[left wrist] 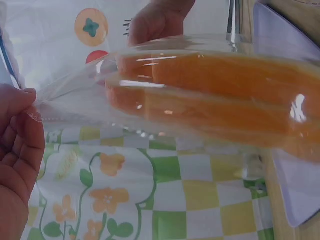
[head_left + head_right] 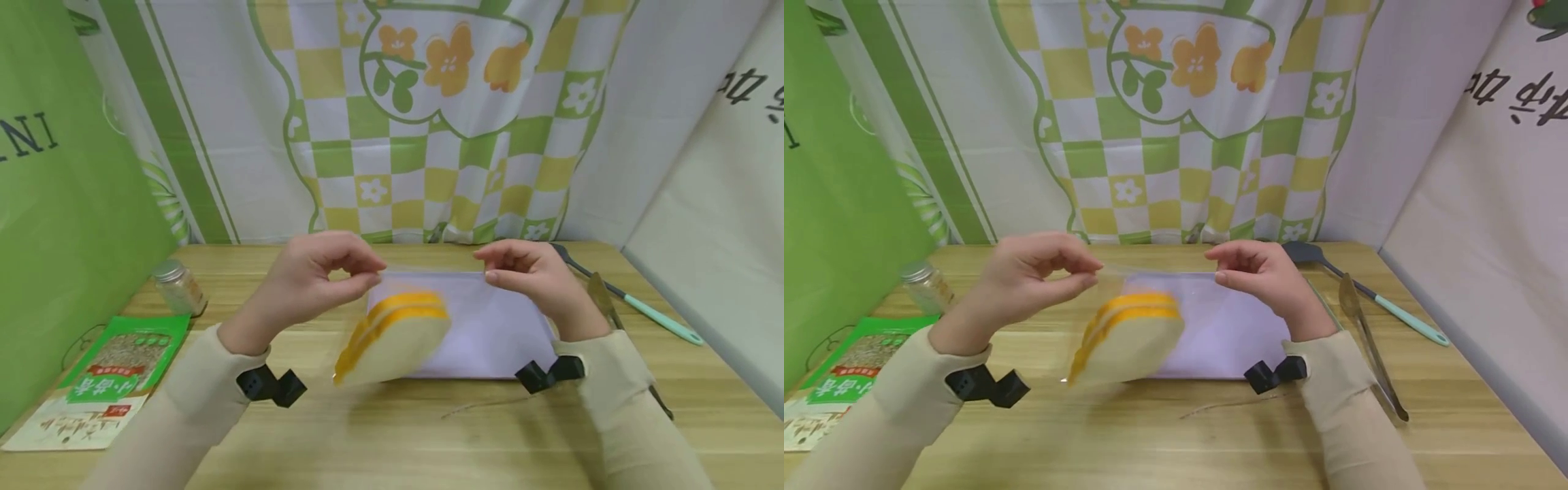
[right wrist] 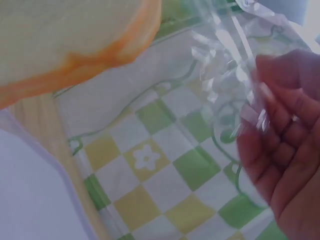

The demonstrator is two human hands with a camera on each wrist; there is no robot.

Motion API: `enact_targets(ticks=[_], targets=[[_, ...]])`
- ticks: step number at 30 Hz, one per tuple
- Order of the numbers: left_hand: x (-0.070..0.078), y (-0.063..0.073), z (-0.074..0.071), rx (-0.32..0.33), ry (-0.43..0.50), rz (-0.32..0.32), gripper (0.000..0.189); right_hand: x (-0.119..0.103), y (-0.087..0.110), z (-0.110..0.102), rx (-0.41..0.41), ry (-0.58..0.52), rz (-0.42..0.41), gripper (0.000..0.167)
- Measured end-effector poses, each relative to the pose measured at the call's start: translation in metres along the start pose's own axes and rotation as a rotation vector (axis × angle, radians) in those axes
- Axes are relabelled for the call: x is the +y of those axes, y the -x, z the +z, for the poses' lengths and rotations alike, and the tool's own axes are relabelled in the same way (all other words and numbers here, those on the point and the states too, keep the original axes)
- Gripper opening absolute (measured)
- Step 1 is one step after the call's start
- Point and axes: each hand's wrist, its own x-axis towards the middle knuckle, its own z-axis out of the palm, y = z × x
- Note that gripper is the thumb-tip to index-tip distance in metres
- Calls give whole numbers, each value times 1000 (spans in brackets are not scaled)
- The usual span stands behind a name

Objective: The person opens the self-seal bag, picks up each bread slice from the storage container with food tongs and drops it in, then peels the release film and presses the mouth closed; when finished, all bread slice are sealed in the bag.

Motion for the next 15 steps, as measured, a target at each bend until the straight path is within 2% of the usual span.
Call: enact_targets(ticks=[2,3,7,10,12,15], targets=[[2,-6,1,-24,-16,1,15,-7,-6,4,-37,70,24,21],[3,-8,2,-35,-19,2,15,-11,-10,8,-65,101,5,20],[7,-15,4,-76,-29,20,14,-32,-27,31,-221,154,-186,22],[9,-18,4,-98,-29,42,13,-47,-40,50,-332,178,-303,13],[11,-19,4,-105,-36,55,14,-53,-47,60,-371,205,-332,4],[13,-18,4,-98,-46,63,15,-57,-50,69,-381,246,-313,10]])
